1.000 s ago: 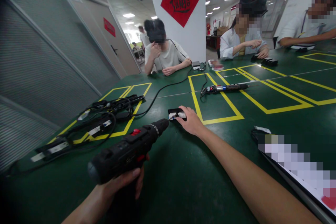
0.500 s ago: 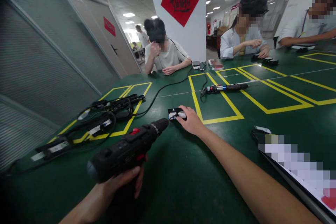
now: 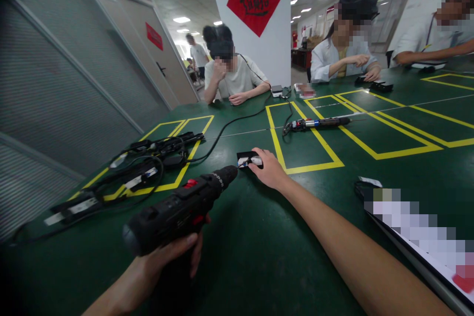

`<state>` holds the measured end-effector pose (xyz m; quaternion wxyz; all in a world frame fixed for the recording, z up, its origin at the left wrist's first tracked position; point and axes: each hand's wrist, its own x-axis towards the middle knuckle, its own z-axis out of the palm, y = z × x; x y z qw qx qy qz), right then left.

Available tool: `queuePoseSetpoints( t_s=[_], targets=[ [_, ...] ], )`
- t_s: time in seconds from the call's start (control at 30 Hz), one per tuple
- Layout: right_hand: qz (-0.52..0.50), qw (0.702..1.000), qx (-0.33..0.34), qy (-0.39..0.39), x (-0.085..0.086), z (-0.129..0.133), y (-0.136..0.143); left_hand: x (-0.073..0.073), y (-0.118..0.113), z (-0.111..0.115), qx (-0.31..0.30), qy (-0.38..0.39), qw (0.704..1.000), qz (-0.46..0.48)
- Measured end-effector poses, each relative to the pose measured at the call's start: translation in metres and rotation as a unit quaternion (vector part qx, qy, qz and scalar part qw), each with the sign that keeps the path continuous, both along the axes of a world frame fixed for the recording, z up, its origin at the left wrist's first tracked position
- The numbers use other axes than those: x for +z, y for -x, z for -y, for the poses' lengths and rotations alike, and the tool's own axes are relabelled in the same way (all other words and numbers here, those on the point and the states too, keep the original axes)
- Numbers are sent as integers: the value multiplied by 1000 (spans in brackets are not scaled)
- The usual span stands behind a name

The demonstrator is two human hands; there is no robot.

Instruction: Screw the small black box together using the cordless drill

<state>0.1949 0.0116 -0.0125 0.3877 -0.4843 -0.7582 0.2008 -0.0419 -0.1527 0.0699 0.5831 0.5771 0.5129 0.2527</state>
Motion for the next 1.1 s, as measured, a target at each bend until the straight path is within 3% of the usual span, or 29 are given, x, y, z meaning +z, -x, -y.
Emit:
queuePoseSetpoints(
  t_s=[0.33,1.1],
  targets=[
    [4,1000,-3,-5,-2,-1,0,2,-4,4,6,6,999,-40],
    [3,1000,-2,3,-1,0,0,-7,2,2,13,14,1000,-2]
  ],
)
